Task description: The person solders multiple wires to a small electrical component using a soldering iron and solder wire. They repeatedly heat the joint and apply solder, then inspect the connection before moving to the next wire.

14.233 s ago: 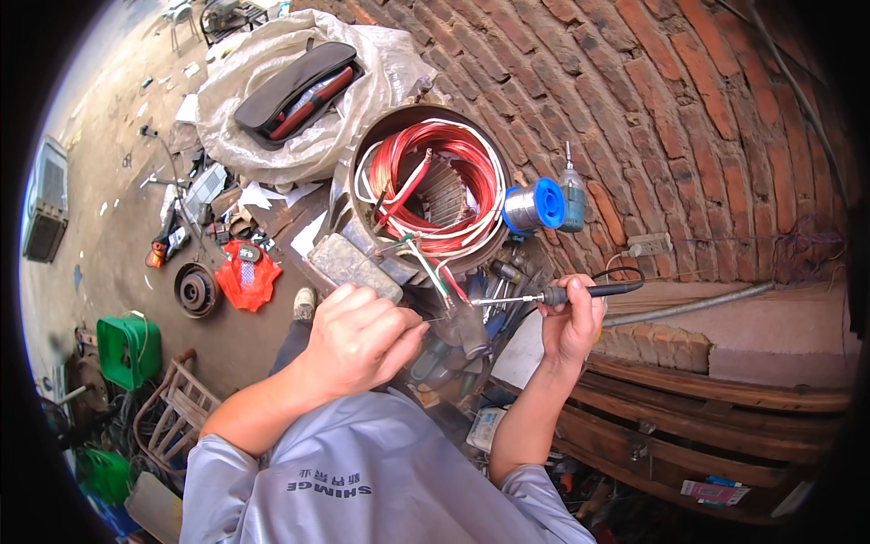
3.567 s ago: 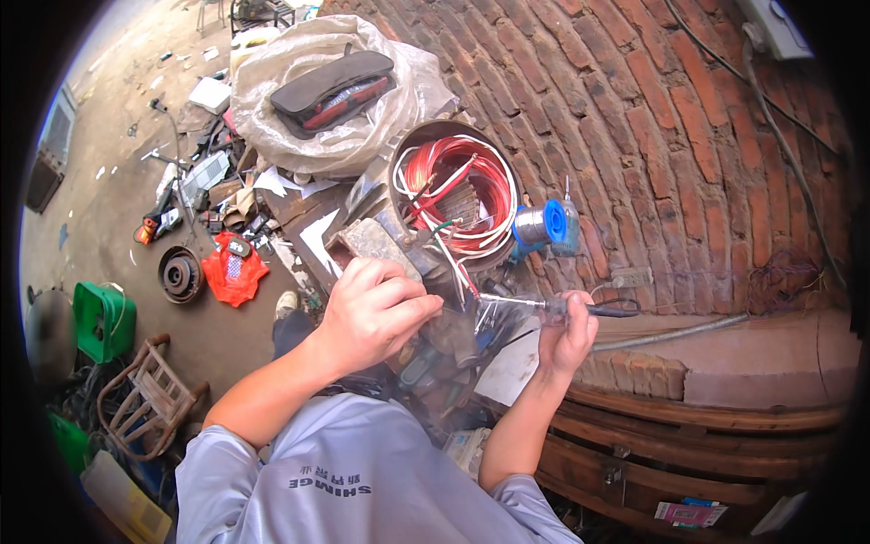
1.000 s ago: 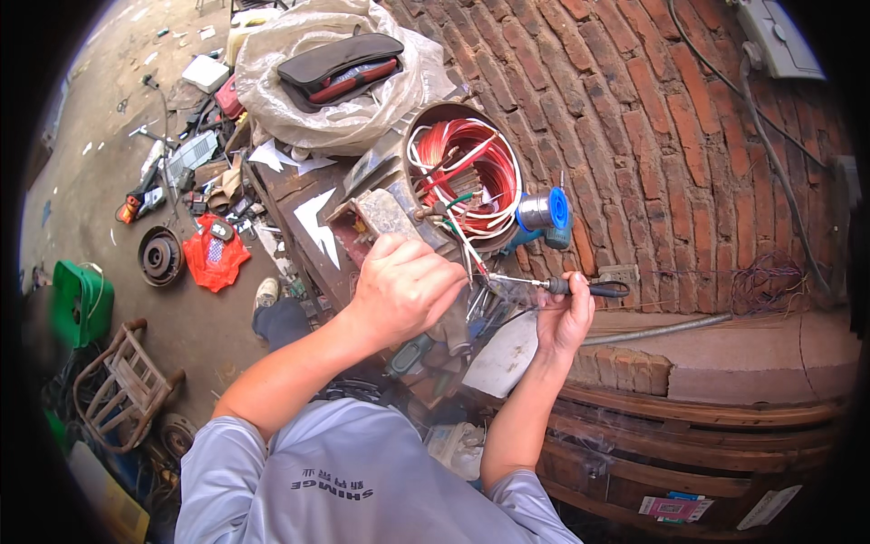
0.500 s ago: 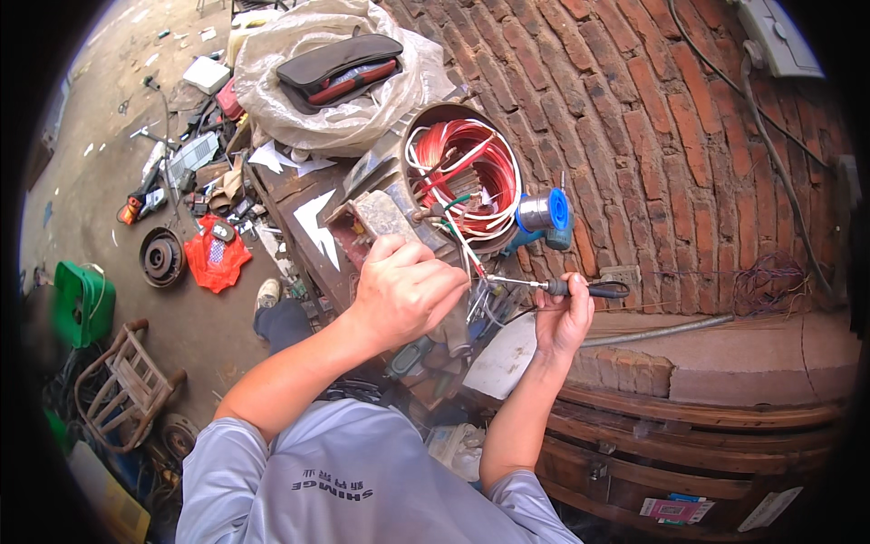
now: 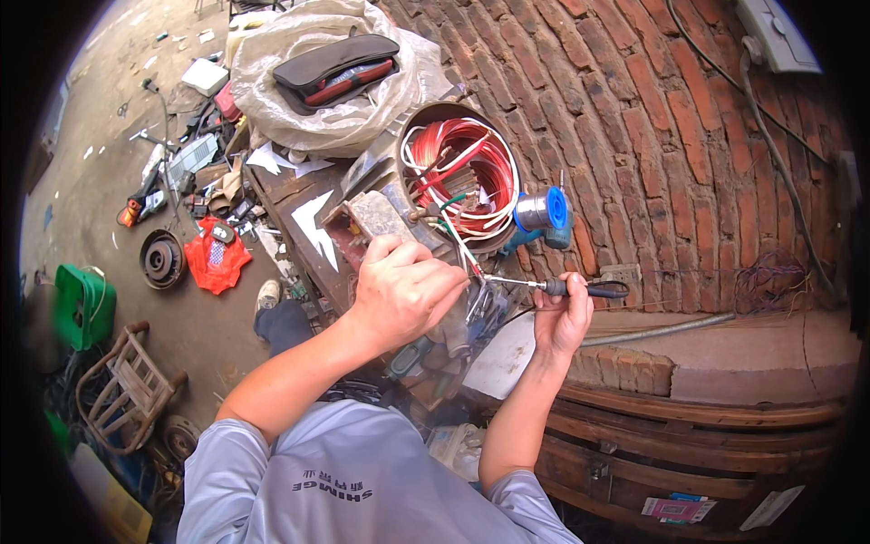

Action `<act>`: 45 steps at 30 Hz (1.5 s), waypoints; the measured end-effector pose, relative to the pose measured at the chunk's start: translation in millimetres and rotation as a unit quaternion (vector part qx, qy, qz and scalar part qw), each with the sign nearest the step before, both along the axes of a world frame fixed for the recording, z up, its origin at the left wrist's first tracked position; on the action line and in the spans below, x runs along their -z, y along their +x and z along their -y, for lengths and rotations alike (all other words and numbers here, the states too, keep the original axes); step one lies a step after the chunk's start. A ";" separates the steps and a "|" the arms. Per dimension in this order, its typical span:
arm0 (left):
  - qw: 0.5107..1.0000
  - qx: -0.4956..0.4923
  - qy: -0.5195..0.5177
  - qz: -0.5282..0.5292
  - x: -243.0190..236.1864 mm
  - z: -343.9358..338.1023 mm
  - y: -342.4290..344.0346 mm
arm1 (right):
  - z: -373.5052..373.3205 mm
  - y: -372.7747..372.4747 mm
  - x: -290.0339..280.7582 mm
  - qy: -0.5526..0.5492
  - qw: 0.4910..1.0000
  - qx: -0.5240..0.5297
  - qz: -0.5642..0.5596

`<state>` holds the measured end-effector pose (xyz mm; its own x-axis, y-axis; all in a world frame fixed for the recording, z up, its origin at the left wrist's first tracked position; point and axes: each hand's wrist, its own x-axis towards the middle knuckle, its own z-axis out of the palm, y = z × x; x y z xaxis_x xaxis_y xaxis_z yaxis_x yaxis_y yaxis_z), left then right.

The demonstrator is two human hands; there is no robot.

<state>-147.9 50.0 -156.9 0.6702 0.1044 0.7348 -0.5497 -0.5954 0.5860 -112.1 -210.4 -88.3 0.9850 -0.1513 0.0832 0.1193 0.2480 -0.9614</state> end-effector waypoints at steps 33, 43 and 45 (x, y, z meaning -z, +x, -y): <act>0.986 0.161 -0.033 0.040 -8.1 -46.3 -12.9 | -11.1 -2.0 -2.4 -0.038 0.997 0.070 -0.017; 0.983 0.176 -0.045 0.019 1.1 -47.5 -6.9 | 0.2 0.4 2.9 -0.025 1.000 0.018 -0.002; 0.988 0.149 -0.008 0.043 1.9 -46.6 -4.8 | 0.8 0.7 2.9 -0.027 1.000 0.012 -0.003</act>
<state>-152.7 96.6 -158.8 0.6073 -0.0763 0.7908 -0.7477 -0.3914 0.5365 -111.4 -211.2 -91.2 0.9817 -0.1695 0.0869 0.1195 0.1930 -0.9739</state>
